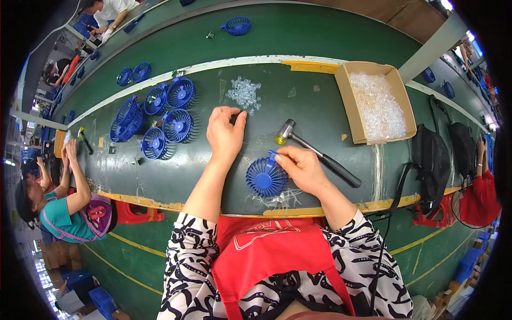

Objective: The person assembles portable fan parts by inserting circuit boards into fan grilles by hand, tapping them securely with a small mallet, and placing the assembled pieces onto the conveyor belt.

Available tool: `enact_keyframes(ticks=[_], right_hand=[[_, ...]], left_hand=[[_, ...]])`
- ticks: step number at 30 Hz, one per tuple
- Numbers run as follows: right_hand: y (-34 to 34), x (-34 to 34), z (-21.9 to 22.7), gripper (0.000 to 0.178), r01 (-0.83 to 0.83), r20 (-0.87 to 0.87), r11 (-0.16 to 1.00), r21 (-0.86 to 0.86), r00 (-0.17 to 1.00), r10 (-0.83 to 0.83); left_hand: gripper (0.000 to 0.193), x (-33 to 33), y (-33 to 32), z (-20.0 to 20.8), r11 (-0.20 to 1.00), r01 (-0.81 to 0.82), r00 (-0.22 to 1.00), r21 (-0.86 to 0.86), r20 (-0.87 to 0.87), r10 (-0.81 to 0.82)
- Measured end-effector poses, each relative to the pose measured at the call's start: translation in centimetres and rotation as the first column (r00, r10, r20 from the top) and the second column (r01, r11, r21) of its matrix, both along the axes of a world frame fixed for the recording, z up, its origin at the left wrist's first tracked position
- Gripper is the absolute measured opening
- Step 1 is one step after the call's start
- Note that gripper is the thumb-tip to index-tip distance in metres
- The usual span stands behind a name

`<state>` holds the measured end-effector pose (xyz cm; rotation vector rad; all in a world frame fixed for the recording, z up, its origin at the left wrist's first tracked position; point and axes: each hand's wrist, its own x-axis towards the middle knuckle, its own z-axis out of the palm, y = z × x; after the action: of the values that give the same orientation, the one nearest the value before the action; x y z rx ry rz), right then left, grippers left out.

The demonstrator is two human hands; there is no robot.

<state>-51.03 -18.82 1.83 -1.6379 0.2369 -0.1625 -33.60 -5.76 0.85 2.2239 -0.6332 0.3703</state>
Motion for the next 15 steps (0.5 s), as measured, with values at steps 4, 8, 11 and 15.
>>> enact_keyframes(ticks=[4, 8, 11, 15], right_hand=[[-0.1, 0.0, -0.2, 0.017, -0.015, -0.002, 0.999, -0.031, 1.0, 0.015], [-0.2, 0.1, -0.4, 0.017, -0.047, 0.053, 0.992, -0.117, 0.997, 0.053], [-0.1, 0.1, -0.3, 0.017, -0.017, 0.027, 0.997, -0.073, 0.999, 0.019], [-0.3, 0.0, 0.0, 0.018, -0.043, -0.096, 0.991, 0.13, 0.994, 0.056]], left_hand=[[0.015, 0.6, -1.3, -0.2, 0.999, -0.033, 0.997, 0.028, -0.069, 0.035], [0.013, 0.8, -1.1, -0.6, 1.0, -0.004, 0.999, 0.005, -0.046, 0.004], [0.009, 0.4, -0.8, -0.6, 0.992, 0.027, 0.995, -0.124, -0.095, -0.039], [0.014, -1.7, 0.7, -0.3, 0.89, -0.013, 0.893, -0.456, -0.406, -0.195]])
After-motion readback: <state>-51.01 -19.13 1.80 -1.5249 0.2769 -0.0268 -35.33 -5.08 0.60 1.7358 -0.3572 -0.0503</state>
